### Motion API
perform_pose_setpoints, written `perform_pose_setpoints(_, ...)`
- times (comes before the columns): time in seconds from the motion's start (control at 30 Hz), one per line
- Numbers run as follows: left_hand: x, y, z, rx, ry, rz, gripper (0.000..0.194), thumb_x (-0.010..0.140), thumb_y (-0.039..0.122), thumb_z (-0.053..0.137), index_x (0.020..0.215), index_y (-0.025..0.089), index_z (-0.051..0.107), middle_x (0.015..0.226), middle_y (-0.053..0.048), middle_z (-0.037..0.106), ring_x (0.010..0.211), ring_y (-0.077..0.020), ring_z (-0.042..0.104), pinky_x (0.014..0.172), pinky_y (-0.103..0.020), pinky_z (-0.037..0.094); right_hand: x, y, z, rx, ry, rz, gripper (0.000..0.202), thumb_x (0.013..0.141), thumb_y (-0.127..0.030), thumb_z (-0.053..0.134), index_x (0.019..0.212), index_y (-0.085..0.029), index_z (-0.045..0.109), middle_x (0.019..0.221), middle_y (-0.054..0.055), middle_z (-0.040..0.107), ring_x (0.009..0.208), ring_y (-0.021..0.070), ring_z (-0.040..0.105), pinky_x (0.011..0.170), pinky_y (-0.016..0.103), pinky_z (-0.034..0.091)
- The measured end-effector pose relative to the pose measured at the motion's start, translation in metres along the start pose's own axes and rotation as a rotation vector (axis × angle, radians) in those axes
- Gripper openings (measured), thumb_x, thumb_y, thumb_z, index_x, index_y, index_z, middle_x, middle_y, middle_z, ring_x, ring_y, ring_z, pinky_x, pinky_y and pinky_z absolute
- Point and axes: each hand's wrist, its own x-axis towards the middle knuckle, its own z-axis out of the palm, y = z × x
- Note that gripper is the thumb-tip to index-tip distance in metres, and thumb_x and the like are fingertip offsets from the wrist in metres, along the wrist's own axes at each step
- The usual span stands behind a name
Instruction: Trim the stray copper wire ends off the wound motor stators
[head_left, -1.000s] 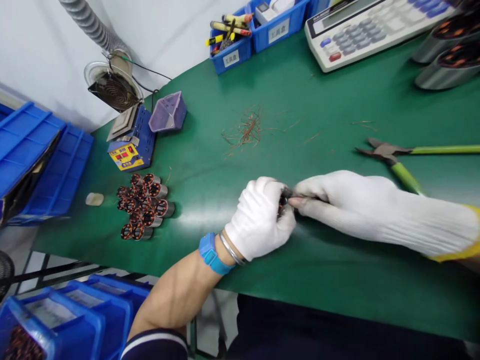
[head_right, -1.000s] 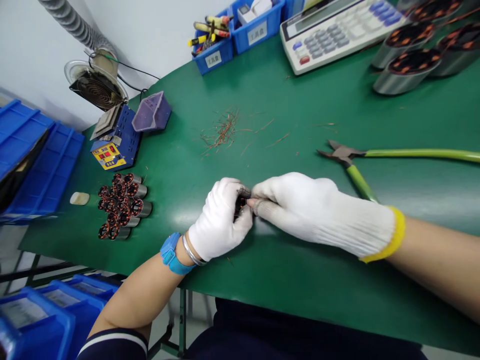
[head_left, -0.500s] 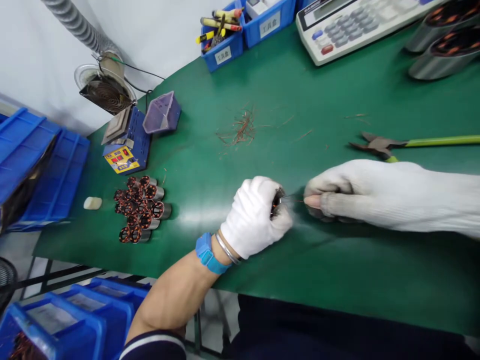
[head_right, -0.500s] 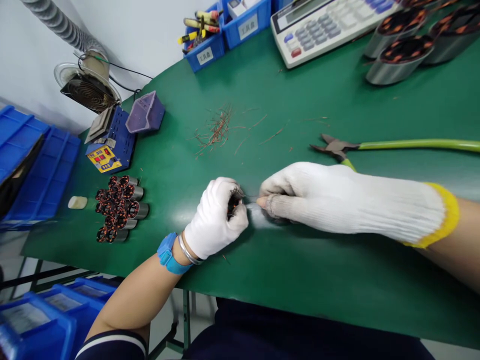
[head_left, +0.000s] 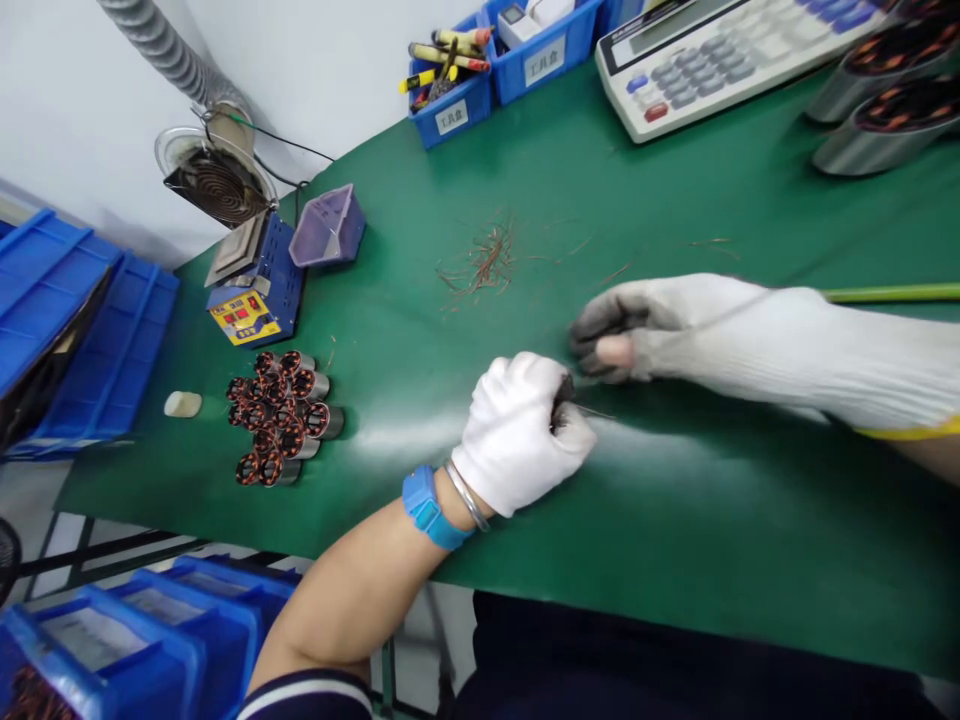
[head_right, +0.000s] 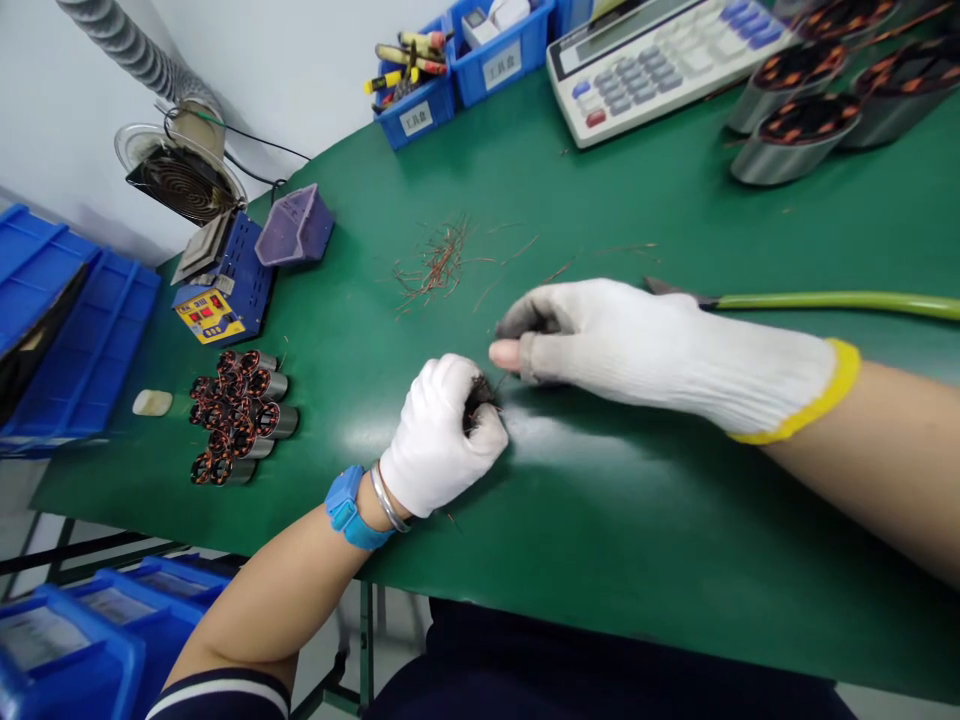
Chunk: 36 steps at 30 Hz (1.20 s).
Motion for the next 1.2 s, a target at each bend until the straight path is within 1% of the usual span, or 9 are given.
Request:
perform_pose_setpoints(0.13, -0.001, -0.002, 0.002, 0.003, 0.023, 0.014, 0.004, 0.084, 0.024, 0.049, 0.086, 0.023, 0.046, 0.084, -0.006, 0.056, 0.080, -0.0241, 0.053, 0.073, -0.039, 0.046, 0.002, -0.001, 0.003, 0.222, -0.517, -0.031, 0.037, 0.077, -0.058, 0.065, 0.081, -0.021, 0.066, 0.072, 0.004, 0.067, 0.061, 0.0168, 0.056, 0.054, 0.029, 0.044)
perform_pose_setpoints(0.27, -0.002, -0.002, 0.002, -0.001, -0.004, -0.011, 0.007, 0.086, 0.029, 0.048, 0.087, 0.023, 0.048, 0.086, -0.008, 0.058, 0.081, -0.0255, 0.055, 0.075, -0.042, 0.049, -0.003, -0.015, 0.006, 0.321, -0.638, 0.017, 0.030, 0.078, -0.050, 0.063, 0.069, -0.021, 0.063, 0.065, 0.004, 0.064, 0.055, 0.0145, 0.053, 0.052, 0.028, 0.045)
perform_pose_setpoints(0.43, -0.006, -0.002, 0.000, -0.141, 0.005, -0.040, 0.040, 0.084, 0.028, 0.052, 0.121, 0.015, 0.050, 0.104, -0.014, 0.065, 0.097, -0.0307, 0.062, 0.087, -0.050, 0.053, -0.007, -0.020, 0.009, 0.213, -0.581, -0.008, 0.041, 0.083, -0.056, 0.055, 0.062, -0.021, 0.055, 0.065, 0.005, 0.065, 0.051, 0.0133, 0.052, 0.052, 0.028, 0.043)
perform_pose_setpoints(0.57, -0.006, -0.015, -0.004, -0.554, -0.119, -0.116, 0.091, 0.075, 0.031, 0.065, 0.153, 0.017, 0.020, 0.134, -0.018, 0.059, 0.114, -0.0286, 0.064, 0.098, -0.047, 0.055, -0.014, -0.016, 0.017, 0.094, -0.384, -0.062, 0.045, 0.083, -0.062, 0.052, 0.065, -0.021, 0.055, 0.059, 0.001, 0.059, 0.049, 0.0123, 0.049, 0.047, 0.026, 0.036)
perform_pose_setpoints(0.7, -0.001, -0.034, -0.025, -1.032, -0.179, -0.439, 0.081, 0.085, 0.057, 0.060, 0.150, 0.022, 0.029, 0.142, -0.020, 0.057, 0.109, -0.0277, 0.069, 0.079, -0.040, 0.062, -0.025, -0.018, 0.015, 0.187, -0.304, -0.119, 0.047, 0.081, -0.064, 0.053, 0.067, -0.020, 0.056, 0.057, 0.001, 0.057, 0.050, 0.0127, 0.048, 0.045, 0.024, 0.033)
perform_pose_setpoints(0.87, 0.002, -0.031, -0.050, -1.202, -0.685, -0.549, 0.061, 0.085, 0.065, 0.063, 0.122, 0.017, 0.062, 0.091, -0.013, 0.073, 0.058, -0.0232, 0.071, 0.045, -0.031, 0.054, -0.034, -0.019, 0.010, 0.323, -0.271, -0.187, 0.049, 0.080, -0.065, 0.061, 0.067, -0.019, 0.056, 0.055, 0.001, 0.054, 0.049, 0.0117, 0.045, 0.045, 0.023, 0.034)
perform_pose_setpoints(1.07, -0.017, -0.006, -0.055, -0.717, 0.084, -0.027, 0.040, 0.081, 0.019, 0.071, 0.119, 0.028, 0.062, 0.135, -0.014, 0.063, 0.119, -0.0297, 0.069, 0.093, -0.047, 0.062, -0.035, -0.023, 0.012, 0.681, -0.333, -0.137, 0.052, 0.072, -0.067, 0.067, 0.077, -0.018, 0.053, 0.065, 0.002, 0.060, 0.047, 0.0101, 0.051, 0.043, 0.022, 0.042)
perform_pose_setpoints(1.13, -0.025, -0.007, -0.058, -0.504, 0.190, 0.262, 0.032, 0.074, 0.017, 0.075, 0.102, 0.031, 0.068, 0.144, -0.010, 0.057, 0.121, -0.0320, 0.067, 0.094, -0.053, 0.061, -0.036, -0.027, 0.008, 0.657, -0.341, -0.165, 0.052, 0.073, -0.069, 0.061, 0.077, -0.018, 0.052, 0.063, 0.001, 0.059, 0.046, 0.0113, 0.051, 0.042, 0.023, 0.042)
perform_pose_setpoints(1.2, -0.027, -0.009, -0.059, -0.491, 0.281, 0.288, 0.016, 0.077, 0.023, 0.076, 0.090, 0.028, 0.068, 0.133, -0.008, 0.064, 0.111, -0.0297, 0.071, 0.089, -0.051, 0.063, -0.040, -0.031, 0.004, 0.581, -0.329, -0.196, 0.046, 0.077, -0.064, 0.057, 0.074, -0.019, 0.053, 0.063, 0.002, 0.059, 0.048, 0.0126, 0.053, 0.044, 0.024, 0.042)
